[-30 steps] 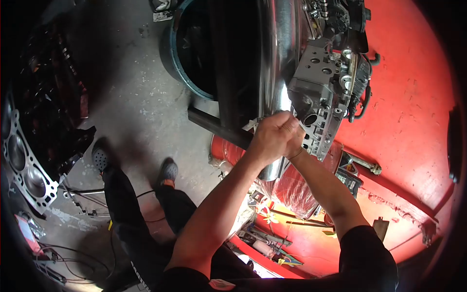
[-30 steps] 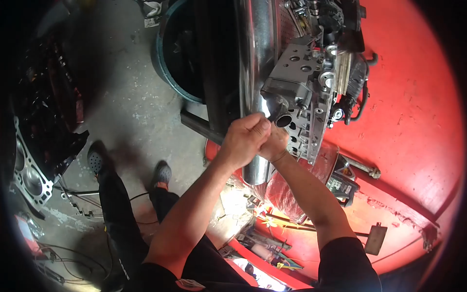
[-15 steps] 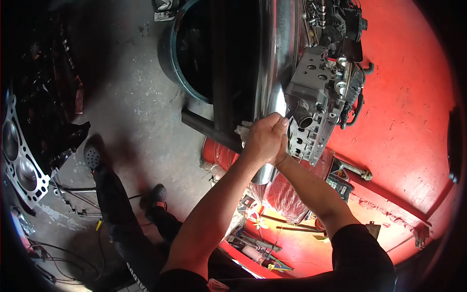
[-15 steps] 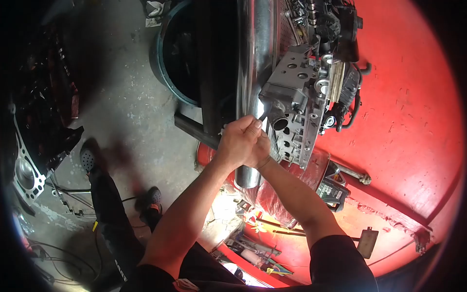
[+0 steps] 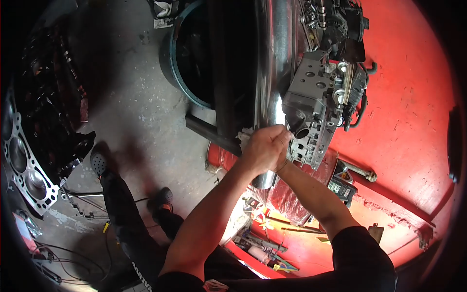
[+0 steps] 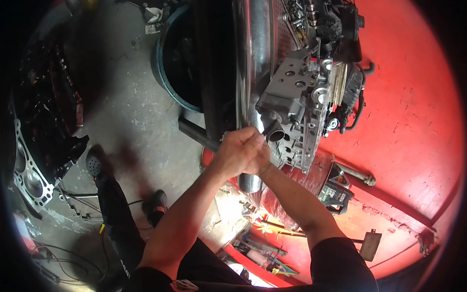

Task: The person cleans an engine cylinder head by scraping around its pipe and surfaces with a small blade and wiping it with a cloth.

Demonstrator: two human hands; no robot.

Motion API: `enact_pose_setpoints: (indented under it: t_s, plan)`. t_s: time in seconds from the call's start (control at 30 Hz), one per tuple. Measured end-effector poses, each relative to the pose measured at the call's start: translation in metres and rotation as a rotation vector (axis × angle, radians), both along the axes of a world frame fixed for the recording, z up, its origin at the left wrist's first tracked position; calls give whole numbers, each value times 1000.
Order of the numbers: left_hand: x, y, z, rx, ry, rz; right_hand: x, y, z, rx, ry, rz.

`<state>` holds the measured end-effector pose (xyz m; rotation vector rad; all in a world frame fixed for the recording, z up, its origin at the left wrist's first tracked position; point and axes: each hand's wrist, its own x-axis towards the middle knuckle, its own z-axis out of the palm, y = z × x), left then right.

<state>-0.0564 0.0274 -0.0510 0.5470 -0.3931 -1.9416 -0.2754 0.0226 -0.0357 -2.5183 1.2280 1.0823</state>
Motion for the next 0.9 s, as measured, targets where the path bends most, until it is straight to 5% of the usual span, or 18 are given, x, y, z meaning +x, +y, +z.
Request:
enact_pose_setpoints:
  t_s: [0.07,0.23,0.4,0.47,0.53,0.6,0.63,0.73,0.8,0.9]
  plan:
    - [-3,-2,1,169,67,32,-3,5,3,105,120,-69]
    - [-6,8,3,205,244,-54,-7,19,2,257,-513,-826]
    - [5,7,13,143,207,83,1,24,-2,461,-389,-742]
    - [7,6,3,228,309,-6,-1,23,-3,139,-367,-415]
    - [14,6,6,90,149,-57,-2,18,-4,-68,-341,-177]
    - [38,3,10,62,17,-60,34,10,17,-3,-265,-318]
    - [48,-2,5,10,-186,-53,35,5,16,-210,-451,184]
    - [85,-37,12,-51,-530,-189,40,1,18,-178,-488,162]
    - [90,-53,13,-736,-1123,70,41,-1,21,-191,-529,147]
    - [111,-73,45,-1038,-1341,-52,39,4,18,-211,-588,109]
